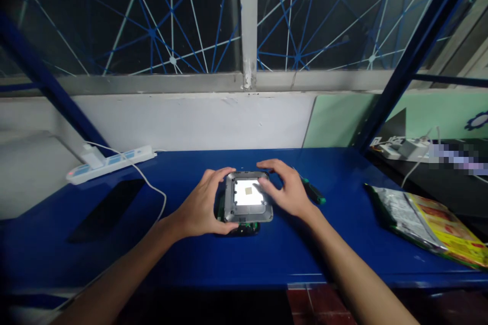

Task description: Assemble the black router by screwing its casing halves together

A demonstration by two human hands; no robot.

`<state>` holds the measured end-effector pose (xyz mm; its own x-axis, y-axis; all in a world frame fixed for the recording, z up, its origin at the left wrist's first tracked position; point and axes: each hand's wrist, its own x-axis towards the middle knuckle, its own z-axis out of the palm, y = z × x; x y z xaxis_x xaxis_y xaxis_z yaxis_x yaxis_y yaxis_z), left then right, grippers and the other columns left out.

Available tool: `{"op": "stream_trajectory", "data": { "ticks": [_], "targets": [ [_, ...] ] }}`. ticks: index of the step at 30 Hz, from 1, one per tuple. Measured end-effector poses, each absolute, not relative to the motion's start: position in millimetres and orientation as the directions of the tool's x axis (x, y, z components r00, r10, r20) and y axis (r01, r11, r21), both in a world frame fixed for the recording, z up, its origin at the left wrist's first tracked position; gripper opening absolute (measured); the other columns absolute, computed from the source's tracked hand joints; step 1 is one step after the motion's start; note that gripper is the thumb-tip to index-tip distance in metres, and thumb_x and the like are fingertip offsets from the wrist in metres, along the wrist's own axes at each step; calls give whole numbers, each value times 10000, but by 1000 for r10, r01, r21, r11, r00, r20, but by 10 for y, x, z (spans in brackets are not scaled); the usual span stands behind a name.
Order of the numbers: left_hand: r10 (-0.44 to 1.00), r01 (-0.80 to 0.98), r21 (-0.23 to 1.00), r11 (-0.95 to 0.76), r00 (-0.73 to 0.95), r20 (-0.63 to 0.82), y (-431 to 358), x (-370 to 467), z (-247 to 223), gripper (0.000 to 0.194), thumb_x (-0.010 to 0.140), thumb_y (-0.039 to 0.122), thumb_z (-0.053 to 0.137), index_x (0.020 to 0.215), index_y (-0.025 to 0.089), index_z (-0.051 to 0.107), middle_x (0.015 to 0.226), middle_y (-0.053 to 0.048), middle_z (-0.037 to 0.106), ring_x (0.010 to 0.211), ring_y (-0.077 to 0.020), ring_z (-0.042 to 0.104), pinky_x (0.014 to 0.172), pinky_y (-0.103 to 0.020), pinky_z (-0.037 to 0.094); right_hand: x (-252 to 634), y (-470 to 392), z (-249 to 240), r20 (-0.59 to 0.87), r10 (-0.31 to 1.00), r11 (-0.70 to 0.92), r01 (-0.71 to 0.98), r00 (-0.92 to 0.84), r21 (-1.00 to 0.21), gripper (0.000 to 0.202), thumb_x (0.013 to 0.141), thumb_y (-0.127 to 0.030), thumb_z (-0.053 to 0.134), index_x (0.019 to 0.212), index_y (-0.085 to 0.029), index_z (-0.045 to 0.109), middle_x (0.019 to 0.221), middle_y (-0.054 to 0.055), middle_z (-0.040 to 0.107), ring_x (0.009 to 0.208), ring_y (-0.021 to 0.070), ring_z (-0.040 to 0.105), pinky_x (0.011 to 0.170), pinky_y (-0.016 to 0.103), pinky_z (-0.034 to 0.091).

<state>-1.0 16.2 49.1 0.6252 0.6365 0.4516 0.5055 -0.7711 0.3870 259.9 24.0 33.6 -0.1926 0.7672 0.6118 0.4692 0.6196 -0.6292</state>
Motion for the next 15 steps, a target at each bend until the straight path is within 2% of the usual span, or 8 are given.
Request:
{"op": "stream_trajectory", "data": {
  "ticks": [3, 6, 11, 15],
  "targets": [
    [610, 508, 341, -791, 622, 491, 206, -144, 451, 1129, 595, 378, 867, 1509, 214, 226, 1410, -167, 463, 1206, -397, 469, 991, -616, 481, 2521, 199, 269, 650, 668, 729, 498, -364, -470, 586, 844, -510, 699, 1342, -247, 539, 1330, 126, 633, 1217, 319, 604, 1036, 558, 483],
    [587, 516, 291, -805, 624, 516, 241, -240, 417, 1134, 620, 381, 869, 1523, 222, 201, 1445, -172, 446, 1226, -396, 460, 1008, -604, 470, 2476, 189, 245, 623, 641, 759, 485, -447, -434, 821, 787, -564, 739, 1465, -250, 399, 1442, 158, 533, 1325, 363, 515, 1082, 579, 452],
    [569, 533, 238, -812, 629, 530, 319, -332, 410, 1150, 633, 406, 856, 1544, 217, 181, 1465, -180, 447, 1239, -408, 460, 1010, -604, 462, 2425, 176, 256, 522, 669, 739, 544, -529, -396, 1157, 664, -588, 827, 1573, -233, 206, 1554, 206, 354, 1410, 441, 401, 1132, 611, 407],
    [546, 538, 189, -821, 645, 535, 386, -341, 394, 1143, 637, 412, 836, 1552, 184, 189, 1468, -200, 449, 1250, -427, 460, 1021, -604, 449, 2414, 180, 235, 509, 679, 724, 598, -529, -344, 1196, 677, -533, 826, 1596, -216, 129, 1556, 229, 336, 1417, 454, 392, 1125, 635, 408]
  ]
}}
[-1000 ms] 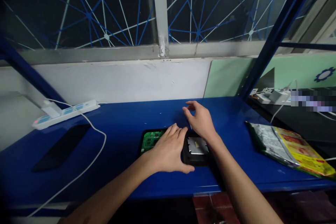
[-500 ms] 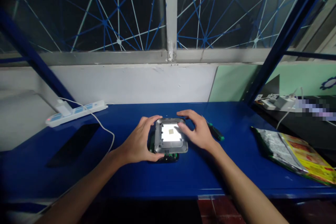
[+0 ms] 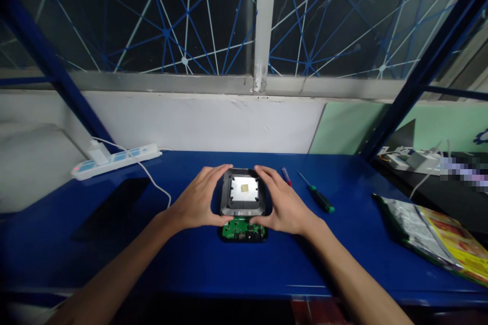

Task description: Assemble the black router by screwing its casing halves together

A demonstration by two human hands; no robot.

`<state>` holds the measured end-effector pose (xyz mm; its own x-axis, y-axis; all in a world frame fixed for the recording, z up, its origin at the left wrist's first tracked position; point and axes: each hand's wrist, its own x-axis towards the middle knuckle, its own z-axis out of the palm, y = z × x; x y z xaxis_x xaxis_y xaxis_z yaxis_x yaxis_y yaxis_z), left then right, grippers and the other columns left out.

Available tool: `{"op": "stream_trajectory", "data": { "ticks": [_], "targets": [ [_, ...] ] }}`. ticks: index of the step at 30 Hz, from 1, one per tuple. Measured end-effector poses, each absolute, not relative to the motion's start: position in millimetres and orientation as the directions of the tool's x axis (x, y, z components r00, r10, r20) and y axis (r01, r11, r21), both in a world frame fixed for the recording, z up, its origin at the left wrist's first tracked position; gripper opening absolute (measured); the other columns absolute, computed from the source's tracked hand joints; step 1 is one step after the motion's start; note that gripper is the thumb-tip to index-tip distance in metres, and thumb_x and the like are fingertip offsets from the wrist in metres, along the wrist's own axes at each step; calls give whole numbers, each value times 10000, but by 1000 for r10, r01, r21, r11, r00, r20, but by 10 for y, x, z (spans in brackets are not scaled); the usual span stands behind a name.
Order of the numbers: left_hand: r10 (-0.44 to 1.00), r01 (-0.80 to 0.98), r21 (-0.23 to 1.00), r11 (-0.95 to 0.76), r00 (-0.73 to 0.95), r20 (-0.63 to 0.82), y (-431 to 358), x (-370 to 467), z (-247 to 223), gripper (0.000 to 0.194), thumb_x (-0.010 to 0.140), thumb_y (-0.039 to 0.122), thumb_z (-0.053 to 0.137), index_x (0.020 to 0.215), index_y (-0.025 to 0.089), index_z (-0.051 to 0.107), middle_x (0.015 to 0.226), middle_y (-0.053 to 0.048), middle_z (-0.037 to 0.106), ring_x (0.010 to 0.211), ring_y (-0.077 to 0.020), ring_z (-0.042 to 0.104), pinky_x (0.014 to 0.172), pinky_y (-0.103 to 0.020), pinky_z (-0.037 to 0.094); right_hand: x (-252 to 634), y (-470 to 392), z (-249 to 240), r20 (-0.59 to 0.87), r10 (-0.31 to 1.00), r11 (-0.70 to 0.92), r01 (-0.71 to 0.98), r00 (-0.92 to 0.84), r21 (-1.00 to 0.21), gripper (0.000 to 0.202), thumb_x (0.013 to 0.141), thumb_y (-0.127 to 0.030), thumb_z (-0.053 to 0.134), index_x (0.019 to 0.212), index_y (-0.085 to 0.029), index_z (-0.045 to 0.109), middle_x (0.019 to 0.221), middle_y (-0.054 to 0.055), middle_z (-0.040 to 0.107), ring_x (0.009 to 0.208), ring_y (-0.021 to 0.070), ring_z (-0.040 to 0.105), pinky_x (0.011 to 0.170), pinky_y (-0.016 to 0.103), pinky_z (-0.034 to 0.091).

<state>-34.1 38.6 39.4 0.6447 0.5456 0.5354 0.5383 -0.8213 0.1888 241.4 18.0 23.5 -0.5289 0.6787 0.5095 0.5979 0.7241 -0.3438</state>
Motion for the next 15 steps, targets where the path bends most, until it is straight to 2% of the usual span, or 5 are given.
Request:
{"op": "stream_trajectory", "data": {
  "ticks": [6, 10, 15],
  "targets": [
    [517, 548, 125, -827, 655, 552, 473, -316, 297, 1150, 666, 462, 820, 1563, 177, 158, 1465, -214, 451, 1252, -436, 469, 1024, -603, 442, 2445, 204, 207, 552, 650, 726, 641, -523, -248, 1180, 713, -434, 796, 1609, -210, 62, 1558, 227, 386, 1406, 461, 414, 1124, 695, 365],
    [509, 547, 111, -830, 662, 550, 505, -288, 303, 1138, 674, 475, 811, 1562, 168, 168, 1465, -217, 454, 1249, -433, 475, 1016, -594, 449, 2487, 218, 206, 555, 659, 712, 659, -508, -242, 1220, 692, -474, 799, 1611, -202, 44, 1562, 216, 393, 1396, 446, 436, 1138, 673, 358],
    [513, 552, 101, -828, 673, 533, 489, -268, 361, 1119, 700, 510, 792, 1564, 158, 175, 1469, -214, 456, 1263, -427, 470, 1034, -592, 434, 2516, 200, 246, 565, 662, 709, 656, -492, -258, 1229, 700, -491, 787, 1612, -201, 16, 1556, 204, 404, 1376, 429, 460, 1107, 643, 411]
  ]
}}
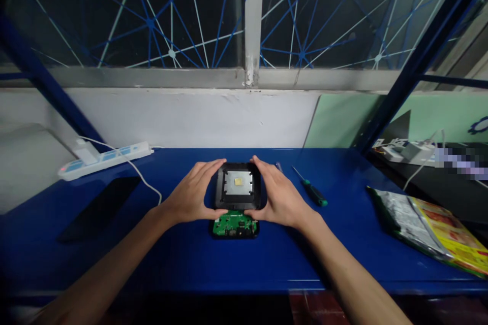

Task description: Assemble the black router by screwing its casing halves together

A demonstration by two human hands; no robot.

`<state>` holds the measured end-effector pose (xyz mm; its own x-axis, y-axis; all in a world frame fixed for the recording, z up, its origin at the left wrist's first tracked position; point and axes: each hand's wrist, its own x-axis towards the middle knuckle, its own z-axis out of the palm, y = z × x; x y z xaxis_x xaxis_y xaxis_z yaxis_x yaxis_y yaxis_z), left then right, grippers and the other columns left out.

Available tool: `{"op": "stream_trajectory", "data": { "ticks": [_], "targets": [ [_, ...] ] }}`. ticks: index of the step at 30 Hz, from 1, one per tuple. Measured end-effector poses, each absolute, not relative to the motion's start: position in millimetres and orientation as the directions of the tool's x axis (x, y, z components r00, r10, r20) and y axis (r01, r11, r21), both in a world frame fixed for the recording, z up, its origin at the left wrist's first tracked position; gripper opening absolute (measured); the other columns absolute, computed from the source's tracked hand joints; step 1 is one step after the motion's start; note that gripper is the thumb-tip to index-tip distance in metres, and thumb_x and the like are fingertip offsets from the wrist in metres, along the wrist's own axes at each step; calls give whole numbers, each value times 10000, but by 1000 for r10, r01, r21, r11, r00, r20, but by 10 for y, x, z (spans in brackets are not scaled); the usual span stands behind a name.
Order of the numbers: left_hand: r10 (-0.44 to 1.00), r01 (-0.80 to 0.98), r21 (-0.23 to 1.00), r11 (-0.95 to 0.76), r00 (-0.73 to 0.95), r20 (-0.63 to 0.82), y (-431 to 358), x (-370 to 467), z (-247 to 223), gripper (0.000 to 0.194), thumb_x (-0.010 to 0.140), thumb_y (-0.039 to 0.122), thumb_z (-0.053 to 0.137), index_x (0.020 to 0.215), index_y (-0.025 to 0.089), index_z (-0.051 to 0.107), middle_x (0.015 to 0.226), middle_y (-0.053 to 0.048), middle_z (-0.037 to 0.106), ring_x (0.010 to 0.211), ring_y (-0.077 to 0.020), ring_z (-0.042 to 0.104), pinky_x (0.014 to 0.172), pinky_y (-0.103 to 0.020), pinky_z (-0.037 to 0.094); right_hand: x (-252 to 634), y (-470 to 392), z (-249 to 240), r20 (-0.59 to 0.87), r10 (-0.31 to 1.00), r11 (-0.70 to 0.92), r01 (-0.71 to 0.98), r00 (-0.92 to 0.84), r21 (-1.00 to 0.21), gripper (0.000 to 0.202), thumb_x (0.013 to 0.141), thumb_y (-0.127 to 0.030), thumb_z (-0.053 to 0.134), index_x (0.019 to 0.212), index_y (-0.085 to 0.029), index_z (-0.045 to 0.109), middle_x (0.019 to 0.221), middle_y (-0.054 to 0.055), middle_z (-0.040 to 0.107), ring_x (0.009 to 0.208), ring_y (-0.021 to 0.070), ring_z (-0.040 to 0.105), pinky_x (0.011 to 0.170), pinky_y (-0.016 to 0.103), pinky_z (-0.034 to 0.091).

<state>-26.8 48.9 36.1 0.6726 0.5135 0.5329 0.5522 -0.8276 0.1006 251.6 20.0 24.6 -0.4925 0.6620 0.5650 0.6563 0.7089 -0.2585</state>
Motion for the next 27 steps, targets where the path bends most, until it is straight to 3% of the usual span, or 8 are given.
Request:
{"op": "stream_trajectory", "data": {
  "ticks": [12, 16, 20, 27],
  "targets": [
    [558, 589, 75, -804, 706, 436, 373, -307, 456, 1083, 749, 550, 736, 1568, 130, 165, 1518, -228, 398, 1347, -447, 403, 1090, -613, 384, 2456, 174, 281, 629, 583, 760, 619, -513, -199, 1193, 690, -541, 784, 1596, -180, 98, 1475, 222, 481, 1299, 415, 503, 1040, 607, 473],
    [553, 587, 56, -808, 721, 418, 346, -282, 490, 1095, 751, 528, 731, 1577, 139, 125, 1538, -236, 369, 1400, -477, 341, 1125, -652, 318, 2438, 164, 292, 649, 566, 764, 619, -509, -182, 1198, 678, -546, 792, 1593, -196, 104, 1453, 227, 499, 1256, 420, 533, 1009, 626, 485],
    [510, 548, 44, -835, 742, 436, 316, -159, 528, 1139, 729, 490, 758, 1581, 168, 73, 1545, -227, 365, 1413, -445, 353, 1178, -656, 207, 2415, 146, 298, 650, 559, 770, 613, -514, -178, 1211, 680, -543, 789, 1597, -194, 80, 1445, 227, 509, 1231, 430, 548, 998, 637, 487],
    [464, 486, 51, -872, 790, 400, 257, 62, 575, 1054, 743, 458, 737, 1569, 202, 135, 1532, -197, 386, 1358, -443, 400, 1117, -590, 311, 2359, 120, 230, 660, 501, 793, 603, -560, -89, 1212, 729, -586, 737, 1604, -204, -11, 1455, 219, 508, 1237, 460, 536, 1066, 726, 377]
  ]
}}
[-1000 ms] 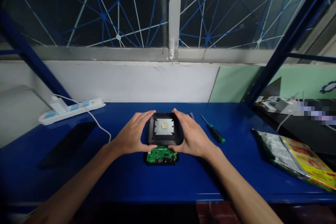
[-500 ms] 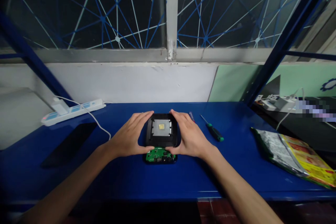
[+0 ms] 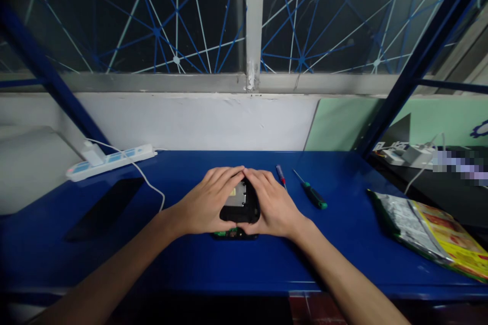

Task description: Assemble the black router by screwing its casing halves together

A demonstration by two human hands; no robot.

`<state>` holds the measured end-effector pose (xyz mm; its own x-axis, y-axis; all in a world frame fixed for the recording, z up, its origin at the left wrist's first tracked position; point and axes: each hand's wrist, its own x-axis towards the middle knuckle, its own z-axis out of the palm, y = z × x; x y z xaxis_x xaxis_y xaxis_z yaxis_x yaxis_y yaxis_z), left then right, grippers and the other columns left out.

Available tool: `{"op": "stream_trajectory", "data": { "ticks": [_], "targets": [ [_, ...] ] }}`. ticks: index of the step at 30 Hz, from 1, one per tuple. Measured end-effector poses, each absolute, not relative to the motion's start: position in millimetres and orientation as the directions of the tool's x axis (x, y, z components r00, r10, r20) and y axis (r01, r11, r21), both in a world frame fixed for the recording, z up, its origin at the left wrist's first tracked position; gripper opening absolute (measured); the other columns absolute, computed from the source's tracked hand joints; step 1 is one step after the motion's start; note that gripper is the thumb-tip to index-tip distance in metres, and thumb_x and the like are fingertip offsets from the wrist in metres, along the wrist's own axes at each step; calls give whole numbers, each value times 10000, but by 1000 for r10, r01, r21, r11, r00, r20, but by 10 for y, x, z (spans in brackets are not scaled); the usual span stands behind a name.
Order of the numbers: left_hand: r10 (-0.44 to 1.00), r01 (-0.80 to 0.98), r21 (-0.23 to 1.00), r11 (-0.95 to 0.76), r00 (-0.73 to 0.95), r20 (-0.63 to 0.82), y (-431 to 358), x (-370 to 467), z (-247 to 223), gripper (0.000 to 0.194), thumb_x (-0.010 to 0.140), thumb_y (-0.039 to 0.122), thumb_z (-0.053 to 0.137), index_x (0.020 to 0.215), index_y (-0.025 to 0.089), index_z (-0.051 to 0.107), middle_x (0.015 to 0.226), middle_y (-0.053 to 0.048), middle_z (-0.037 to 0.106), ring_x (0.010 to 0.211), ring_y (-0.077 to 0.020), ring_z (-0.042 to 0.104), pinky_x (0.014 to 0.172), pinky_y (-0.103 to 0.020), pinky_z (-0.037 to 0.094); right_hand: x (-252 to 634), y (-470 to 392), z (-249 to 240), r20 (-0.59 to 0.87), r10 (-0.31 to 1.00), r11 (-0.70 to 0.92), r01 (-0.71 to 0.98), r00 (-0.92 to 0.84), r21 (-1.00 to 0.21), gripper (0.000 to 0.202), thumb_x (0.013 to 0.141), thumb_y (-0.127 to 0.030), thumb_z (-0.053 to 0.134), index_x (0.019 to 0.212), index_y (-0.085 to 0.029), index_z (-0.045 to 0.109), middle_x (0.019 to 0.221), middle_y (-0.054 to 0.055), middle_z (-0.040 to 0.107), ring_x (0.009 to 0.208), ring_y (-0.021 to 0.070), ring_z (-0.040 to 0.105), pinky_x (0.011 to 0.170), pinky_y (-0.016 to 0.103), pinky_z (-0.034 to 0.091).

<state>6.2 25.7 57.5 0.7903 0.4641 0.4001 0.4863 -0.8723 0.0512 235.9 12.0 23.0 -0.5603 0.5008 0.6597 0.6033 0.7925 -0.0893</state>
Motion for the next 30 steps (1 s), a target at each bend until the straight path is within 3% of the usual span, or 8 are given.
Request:
{"op": "stream_trajectory", "data": {
  "ticks": [3, 6, 11, 14, 19, 25, 30],
  "targets": [
    [481, 498, 63, -865, 787, 386, 257, 75, 609, 1019, 724, 458, 740, 1547, 198, 199, 1466, -188, 444, 1312, -443, 428, 1092, -591, 334, 2329, 107, 217, 666, 505, 793, 600, -549, -107, 1227, 739, -588, 735, 1601, -183, -38, 1451, 234, 499, 1259, 461, 520, 1064, 718, 389],
    [498, 505, 95, -858, 773, 392, 260, 56, 638, 1019, 696, 440, 751, 1533, 189, 227, 1416, -193, 462, 1277, -442, 443, 1058, -607, 373, 2307, 92, 214, 669, 509, 805, 574, -541, -150, 1212, 763, -559, 735, 1602, -188, -58, 1542, 237, 395, 1351, 445, 453, 1099, 689, 377],
    [547, 470, 282, -836, 689, 475, 236, -1, 637, 1081, 676, 362, 772, 1551, 189, 161, 1467, -206, 353, 1352, -464, 376, 1091, -651, 374, 2314, 78, 200, 656, 604, 778, 513, -453, -363, 1321, 753, -543, 774, 1578, -206, -201, 1660, 210, 164, 1473, 416, 313, 1130, 632, 387],
    [541, 371, 398, -839, 647, 537, 217, -11, 635, 1112, 685, 337, 802, 1550, 223, 113, 1509, -204, 283, 1411, -455, 319, 1132, -650, 362, 2322, 86, 188, 618, 640, 762, 483, -457, -431, 1399, 699, -574, 816, 1576, -208, -211, 1656, 214, 182, 1496, 418, 266, 1133, 619, 391],
    [494, 214, 482, -850, 642, 587, 208, 9, 675, 1125, 636, 375, 893, 1492, 268, 171, 1514, -178, 296, 1437, -426, 311, 1164, -601, 373, 2318, 101, 165, 552, 661, 749, 486, -507, -450, 1342, 718, -567, 799, 1590, -219, -161, 1622, 226, 270, 1451, 421, 361, 1126, 623, 398],
    [519, 244, 489, -838, 636, 572, 228, -90, 644, 1159, 644, 465, 898, 1498, 293, 133, 1566, -201, 294, 1387, -466, 402, 1109, -634, 423, 2340, 111, 154, 558, 699, 714, 484, -448, -506, 1374, 660, -578, 835, 1598, -236, -110, 1583, 218, 328, 1416, 417, 410, 1120, 611, 416],
    [560, 230, 558, -797, 626, 542, 248, -181, 544, 1139, 651, 444, 907, 1482, 302, 141, 1599, -214, 252, 1392, -461, 405, 1087, -633, 436, 2328, 106, 150, 545, 697, 717, 479, -467, -507, 1362, 665, -543, 843, 1595, -271, -113, 1624, 189, 272, 1458, 412, 351, 1152, 597, 384]
  ]
}}
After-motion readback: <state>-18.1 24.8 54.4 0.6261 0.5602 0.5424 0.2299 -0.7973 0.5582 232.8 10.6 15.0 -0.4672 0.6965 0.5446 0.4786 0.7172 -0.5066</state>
